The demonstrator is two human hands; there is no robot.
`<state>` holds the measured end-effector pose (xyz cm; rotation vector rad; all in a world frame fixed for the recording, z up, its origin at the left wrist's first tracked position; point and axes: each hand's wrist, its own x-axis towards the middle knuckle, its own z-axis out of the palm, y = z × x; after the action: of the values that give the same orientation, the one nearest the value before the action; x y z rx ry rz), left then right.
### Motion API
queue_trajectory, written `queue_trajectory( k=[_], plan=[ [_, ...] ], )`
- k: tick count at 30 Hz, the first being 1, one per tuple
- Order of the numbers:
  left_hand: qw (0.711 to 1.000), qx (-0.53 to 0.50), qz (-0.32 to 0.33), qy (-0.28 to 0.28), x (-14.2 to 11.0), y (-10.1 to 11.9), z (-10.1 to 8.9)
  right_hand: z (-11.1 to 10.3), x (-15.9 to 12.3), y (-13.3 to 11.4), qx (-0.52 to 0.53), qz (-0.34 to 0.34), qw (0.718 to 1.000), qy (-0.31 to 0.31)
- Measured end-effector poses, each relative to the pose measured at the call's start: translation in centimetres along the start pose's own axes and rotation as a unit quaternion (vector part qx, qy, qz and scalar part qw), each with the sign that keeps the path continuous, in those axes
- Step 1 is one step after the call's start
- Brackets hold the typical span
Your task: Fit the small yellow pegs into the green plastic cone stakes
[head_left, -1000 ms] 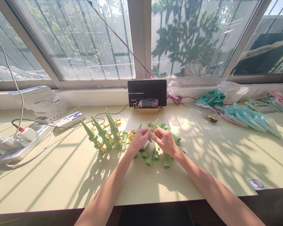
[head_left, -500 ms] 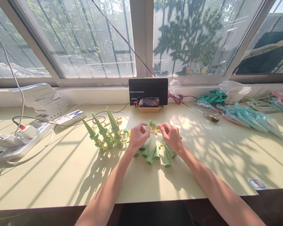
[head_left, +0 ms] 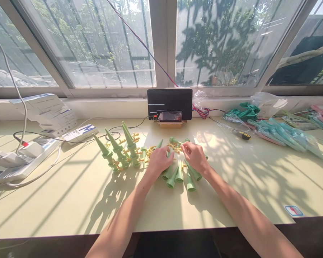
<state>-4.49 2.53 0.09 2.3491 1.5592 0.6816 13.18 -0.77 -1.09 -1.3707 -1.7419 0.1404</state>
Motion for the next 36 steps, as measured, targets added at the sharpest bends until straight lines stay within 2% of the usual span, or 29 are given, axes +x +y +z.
queue_trajectory(
  k=[8,11,15,19,24,30,34,36],
  plan=[
    [0.998,-0.051,0.016,0.018,0.0,-0.3,-0.2,0.0,0.0,-0.1,0.001,-0.002,1.0,-0.002],
    [0.994,-0.099,0.024,0.049,0.2,-0.5,-0.3,0.1,-0.1,-0.1,0.005,-0.002,1.0,0.0],
    [0.981,-0.149,0.029,0.119,0.5,-0.5,-0.6,0.2,-0.2,0.0,0.005,-0.004,1.0,0.002],
    [0.975,-0.169,0.025,0.139,0.7,-0.3,-0.8,0.2,-0.2,0.2,0.005,-0.001,1.0,0.005],
    [0.975,-0.181,0.073,0.105,0.4,0.1,-0.6,-0.3,0.0,0.5,0.013,0.021,1.0,0.017],
    [0.971,-0.155,0.177,0.027,-0.3,0.9,0.0,-1.0,0.2,0.5,0.021,0.05,0.997,0.049],
    [0.958,-0.137,0.251,-0.009,-0.9,1.4,0.5,-1.2,0.2,0.9,0.025,0.046,0.997,0.05],
    [0.958,-0.126,0.258,-0.012,-1.0,1.6,0.6,-1.3,0.4,1.2,0.018,0.04,0.998,0.049]
  ],
)
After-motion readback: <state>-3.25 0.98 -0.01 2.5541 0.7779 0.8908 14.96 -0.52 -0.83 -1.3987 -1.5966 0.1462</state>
